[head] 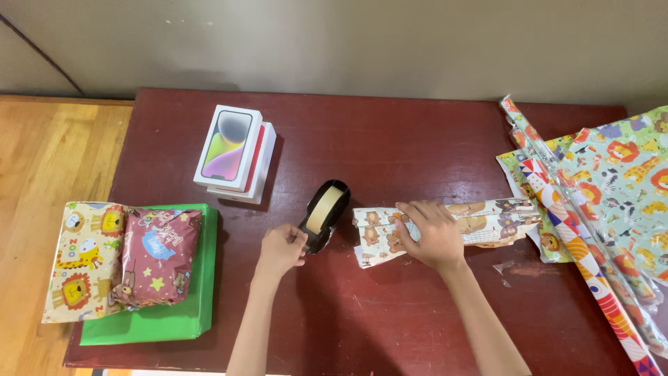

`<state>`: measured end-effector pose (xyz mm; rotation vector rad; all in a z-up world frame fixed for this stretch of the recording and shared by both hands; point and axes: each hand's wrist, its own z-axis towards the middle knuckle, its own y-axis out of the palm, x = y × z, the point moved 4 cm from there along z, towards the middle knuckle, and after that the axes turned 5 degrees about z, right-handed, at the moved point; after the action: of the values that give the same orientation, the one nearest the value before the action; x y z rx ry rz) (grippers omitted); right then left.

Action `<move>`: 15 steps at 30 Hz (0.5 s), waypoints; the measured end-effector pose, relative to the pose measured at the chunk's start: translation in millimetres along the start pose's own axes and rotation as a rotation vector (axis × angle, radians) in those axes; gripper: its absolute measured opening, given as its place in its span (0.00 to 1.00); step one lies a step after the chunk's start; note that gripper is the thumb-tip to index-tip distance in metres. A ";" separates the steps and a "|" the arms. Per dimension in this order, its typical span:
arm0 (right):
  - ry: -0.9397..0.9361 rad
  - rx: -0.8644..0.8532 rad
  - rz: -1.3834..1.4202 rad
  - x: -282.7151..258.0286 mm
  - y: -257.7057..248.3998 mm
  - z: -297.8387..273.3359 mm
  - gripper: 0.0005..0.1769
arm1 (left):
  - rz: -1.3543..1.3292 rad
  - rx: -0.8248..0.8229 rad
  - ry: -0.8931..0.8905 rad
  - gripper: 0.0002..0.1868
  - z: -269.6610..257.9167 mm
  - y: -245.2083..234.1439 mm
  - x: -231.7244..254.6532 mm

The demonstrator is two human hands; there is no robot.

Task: The person wraps a rectangular box with patterned wrapping paper on a wooden table. They fold the paper edges, smooth the surface, and secure the folds with clear tape from a dispenser. The wrapped item is turned and adjusted to complete the wrapping.

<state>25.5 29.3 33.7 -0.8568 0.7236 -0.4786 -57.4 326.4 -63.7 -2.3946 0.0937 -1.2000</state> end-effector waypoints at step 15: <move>0.007 0.017 -0.008 -0.7 -0.8 -0.4 0.16 | -0.322 -0.313 -0.103 0.17 -8.9 -8.8 14.5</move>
<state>24.7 29.0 34.4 -0.8424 0.7220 -0.4947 -56.5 327.2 -44.6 -2.8230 -0.1539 -1.2750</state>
